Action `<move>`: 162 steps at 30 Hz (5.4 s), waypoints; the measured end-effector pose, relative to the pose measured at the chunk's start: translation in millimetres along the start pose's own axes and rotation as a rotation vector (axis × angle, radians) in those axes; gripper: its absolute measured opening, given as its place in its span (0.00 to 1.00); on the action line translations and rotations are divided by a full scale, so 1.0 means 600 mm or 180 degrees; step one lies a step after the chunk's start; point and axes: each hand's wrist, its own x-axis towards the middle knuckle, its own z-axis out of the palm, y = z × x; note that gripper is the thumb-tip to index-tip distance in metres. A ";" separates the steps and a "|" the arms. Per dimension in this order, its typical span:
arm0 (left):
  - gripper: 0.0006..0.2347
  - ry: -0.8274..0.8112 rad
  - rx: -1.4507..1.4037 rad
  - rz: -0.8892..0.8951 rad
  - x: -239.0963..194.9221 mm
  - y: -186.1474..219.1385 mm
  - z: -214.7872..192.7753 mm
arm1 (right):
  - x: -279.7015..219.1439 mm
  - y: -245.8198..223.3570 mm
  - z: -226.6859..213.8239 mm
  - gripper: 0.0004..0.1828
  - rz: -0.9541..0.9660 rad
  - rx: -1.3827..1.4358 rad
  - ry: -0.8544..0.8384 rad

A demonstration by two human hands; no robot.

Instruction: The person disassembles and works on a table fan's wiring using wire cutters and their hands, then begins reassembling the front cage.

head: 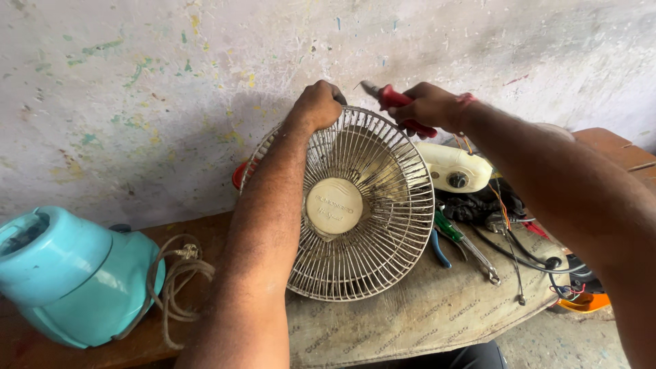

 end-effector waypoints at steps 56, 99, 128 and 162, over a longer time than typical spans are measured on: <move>0.37 -0.0040 -0.3980 0.1165 -0.579 -0.048 0.117 | -0.294 0.067 0.379 0.20 -0.0548 0.3341 -0.1427; 0.18 0.1934 0.0491 -0.0886 -0.470 -0.342 0.036 | 0.072 -0.124 0.261 0.24 -0.2061 -0.2363 0.1536; 0.05 0.1110 -0.3994 -0.0301 -0.311 -0.424 0.066 | 0.062 -0.132 0.268 0.24 -0.1803 -0.2452 0.1530; 0.09 0.0966 -0.1350 0.0298 -0.335 -0.387 -0.033 | 0.057 -0.145 0.270 0.25 -0.1795 -0.2596 0.1490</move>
